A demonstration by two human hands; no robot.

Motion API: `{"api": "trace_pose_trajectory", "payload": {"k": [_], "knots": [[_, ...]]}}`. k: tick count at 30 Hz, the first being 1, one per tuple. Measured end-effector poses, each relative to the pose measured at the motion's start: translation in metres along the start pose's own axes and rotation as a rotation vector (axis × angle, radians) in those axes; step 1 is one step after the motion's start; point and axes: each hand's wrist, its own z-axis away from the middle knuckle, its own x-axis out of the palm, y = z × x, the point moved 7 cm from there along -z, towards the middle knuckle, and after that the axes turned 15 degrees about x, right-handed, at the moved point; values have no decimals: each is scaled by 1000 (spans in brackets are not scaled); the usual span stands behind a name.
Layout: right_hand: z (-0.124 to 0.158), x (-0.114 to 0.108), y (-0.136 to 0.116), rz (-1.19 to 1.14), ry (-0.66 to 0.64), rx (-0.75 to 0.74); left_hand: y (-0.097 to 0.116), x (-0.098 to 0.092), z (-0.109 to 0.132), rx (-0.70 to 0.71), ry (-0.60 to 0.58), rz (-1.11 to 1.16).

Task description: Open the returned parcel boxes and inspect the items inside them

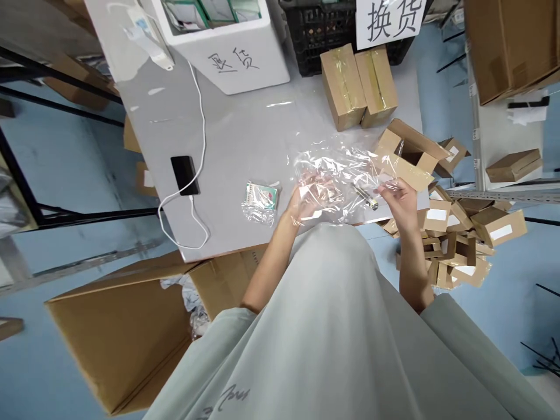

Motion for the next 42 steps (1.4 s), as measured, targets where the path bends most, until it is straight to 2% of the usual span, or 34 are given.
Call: {"api": "trace_pose_trajectory", "payload": {"k": [3,6,8,11,14,18,21,24,26,28,29,31,34,37,39,42], "knots": [[-1,-16,25,122,192,79,22,15,3,-50,6,119],[3,-17,39,139,274,142,54,35,6,84,-126,-48],[6,-11,44,60,237,155,73,54,6,217,-237,-222],[10,-1,41,-67,88,90,90,86,2,362,-390,-409],[18,-2,34,-23,-33,-55,89,120,-12,376,-477,-405],[14,-25,33,202,13,-194,75,161,-48,251,-430,-286],[-12,-51,35,234,104,-224,74,197,-79,257,-442,-225],[-53,-77,36,168,147,-201,78,225,-112,312,-500,-190],[-83,-91,39,113,148,-158,74,231,-135,311,-467,-195],[-111,-100,42,77,136,-122,62,231,-152,285,-432,-242],[-123,-102,44,74,122,-110,53,230,-157,272,-445,-292],[-143,-106,48,101,99,-85,34,231,-158,280,-544,-457],[-160,-111,54,171,124,-50,17,229,-141,417,-705,-745],[-164,-112,57,291,152,-23,19,221,-115,588,-731,-910],[-165,-101,56,429,124,-32,23,217,-96,654,-731,-957],[-167,-69,53,661,43,-100,23,213,-74,684,-772,-994]]}}
